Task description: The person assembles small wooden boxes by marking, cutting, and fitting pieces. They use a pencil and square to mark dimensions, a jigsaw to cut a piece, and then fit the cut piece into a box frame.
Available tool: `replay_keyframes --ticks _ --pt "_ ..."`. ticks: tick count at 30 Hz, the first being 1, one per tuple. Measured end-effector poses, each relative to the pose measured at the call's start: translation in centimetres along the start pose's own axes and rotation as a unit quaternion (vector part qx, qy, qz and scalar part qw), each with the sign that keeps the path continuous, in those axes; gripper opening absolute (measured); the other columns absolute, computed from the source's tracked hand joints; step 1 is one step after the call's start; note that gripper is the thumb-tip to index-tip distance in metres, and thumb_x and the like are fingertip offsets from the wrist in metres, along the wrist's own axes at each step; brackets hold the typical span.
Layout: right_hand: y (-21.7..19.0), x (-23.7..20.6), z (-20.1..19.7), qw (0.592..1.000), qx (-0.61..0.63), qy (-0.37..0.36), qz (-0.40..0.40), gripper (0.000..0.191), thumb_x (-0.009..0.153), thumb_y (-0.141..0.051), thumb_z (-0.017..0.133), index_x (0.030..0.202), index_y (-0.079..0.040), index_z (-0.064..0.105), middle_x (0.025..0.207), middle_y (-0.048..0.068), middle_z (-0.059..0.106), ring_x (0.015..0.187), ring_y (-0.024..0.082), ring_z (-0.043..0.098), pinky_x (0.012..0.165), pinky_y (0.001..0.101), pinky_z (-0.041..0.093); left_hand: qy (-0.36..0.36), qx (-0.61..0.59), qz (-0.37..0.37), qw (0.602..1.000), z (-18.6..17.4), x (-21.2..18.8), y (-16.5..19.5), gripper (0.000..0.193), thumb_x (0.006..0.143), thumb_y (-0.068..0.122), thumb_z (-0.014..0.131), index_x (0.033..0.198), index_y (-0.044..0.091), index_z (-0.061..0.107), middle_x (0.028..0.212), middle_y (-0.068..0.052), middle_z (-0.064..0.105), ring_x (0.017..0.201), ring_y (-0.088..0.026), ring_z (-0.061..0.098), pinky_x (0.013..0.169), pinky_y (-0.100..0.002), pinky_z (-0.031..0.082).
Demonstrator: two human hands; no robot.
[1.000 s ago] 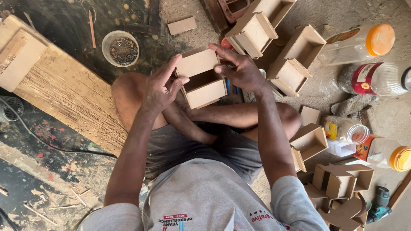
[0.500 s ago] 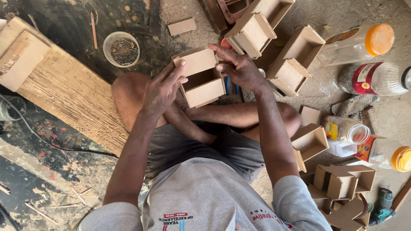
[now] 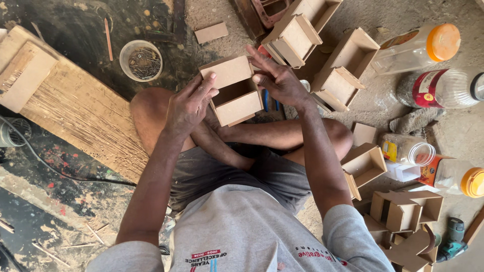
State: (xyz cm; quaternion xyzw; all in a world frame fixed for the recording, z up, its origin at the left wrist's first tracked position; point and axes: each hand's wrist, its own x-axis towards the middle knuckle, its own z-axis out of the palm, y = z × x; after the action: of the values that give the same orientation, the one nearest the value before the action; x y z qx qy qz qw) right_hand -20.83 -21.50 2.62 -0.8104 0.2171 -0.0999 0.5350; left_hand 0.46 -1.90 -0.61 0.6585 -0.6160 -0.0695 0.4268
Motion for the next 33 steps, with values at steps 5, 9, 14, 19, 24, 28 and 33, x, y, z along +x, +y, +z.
replay_keyframes --ticks 5,9,14,19,24,28,33 --pt "4.2 -2.0 -0.1 0.991 0.099 0.095 -0.008 0.051 0.114 -0.023 0.053 0.162 -0.020 0.038 0.150 0.017 0.058 0.121 0.023 0.069 0.090 0.0361 0.063 0.003 0.037 -0.004 0.999 -0.1 0.2 0.2 0.046 0.100 0.020 0.077 0.142 0.014 0.062 0.128 -0.020 0.069 0.108 -0.032 0.074 0.085 -0.037 0.066" --pt "9.4 -5.2 0.4 0.958 0.092 0.240 0.131 0.039 0.112 -0.017 0.060 0.150 -0.008 0.051 0.122 0.014 0.076 0.099 0.017 0.078 0.080 0.0314 0.068 0.003 0.011 0.006 1.000 -0.2 -0.1 0.4 0.046 0.104 0.016 0.077 0.146 0.014 0.060 0.133 -0.020 0.069 0.112 -0.031 0.075 0.089 -0.038 0.066" --pt "12.5 -7.5 3.1 0.946 -0.123 0.260 0.151 0.023 0.098 -0.009 0.067 0.119 -0.002 0.068 0.092 0.018 0.075 0.082 0.027 0.074 0.070 0.0387 0.060 -0.003 0.017 0.013 1.000 -0.1 -0.3 0.4 0.043 0.106 0.013 0.075 0.147 0.013 0.061 0.131 -0.020 0.071 0.112 -0.031 0.075 0.088 -0.038 0.067" --pt "13.1 -7.4 5.1 0.925 -0.242 0.241 0.167 0.023 0.091 -0.021 0.075 0.108 -0.005 0.073 0.091 0.022 0.074 0.085 0.039 0.072 0.076 0.0494 0.057 0.010 0.030 0.024 0.999 0.7 -1.2 0.1 0.045 0.105 0.016 0.075 0.147 0.015 0.059 0.133 -0.019 0.068 0.116 -0.033 0.074 0.090 -0.038 0.068" --pt "13.3 -7.2 5.6 0.934 -0.248 0.193 0.168 0.027 0.093 -0.024 0.072 0.113 -0.006 0.074 0.095 0.021 0.075 0.087 0.041 0.071 0.071 0.0515 0.055 -0.014 -0.057 -0.033 0.998 1.3 -2.3 -0.3 0.044 0.108 0.006 0.069 0.150 0.015 0.057 0.149 -0.021 0.059 0.113 -0.027 0.076 0.084 -0.033 0.066" --pt "12.3 -6.3 5.9 0.951 -0.155 0.227 0.140 0.025 0.100 -0.026 0.071 0.113 -0.005 0.073 0.089 0.016 0.075 0.076 0.026 0.074 0.068 0.0384 0.058 0.015 0.045 0.007 0.999 1.1 -2.1 0.1 0.054 0.098 0.016 0.081 0.147 0.013 0.058 0.146 -0.023 0.058 0.117 -0.032 0.073 0.084 -0.033 0.067" --pt "10.6 -3.8 5.7 0.963 -0.077 0.238 0.105 0.028 0.103 -0.024 0.069 0.121 -0.002 0.072 0.094 0.013 0.076 0.083 0.016 0.070 0.072 0.0320 0.056 0.048 0.079 0.034 0.995 0.6 -1.8 1.0 0.053 0.093 0.024 0.082 0.140 0.014 0.060 0.133 -0.013 0.062 0.130 -0.039 0.065 0.094 -0.037 0.067"
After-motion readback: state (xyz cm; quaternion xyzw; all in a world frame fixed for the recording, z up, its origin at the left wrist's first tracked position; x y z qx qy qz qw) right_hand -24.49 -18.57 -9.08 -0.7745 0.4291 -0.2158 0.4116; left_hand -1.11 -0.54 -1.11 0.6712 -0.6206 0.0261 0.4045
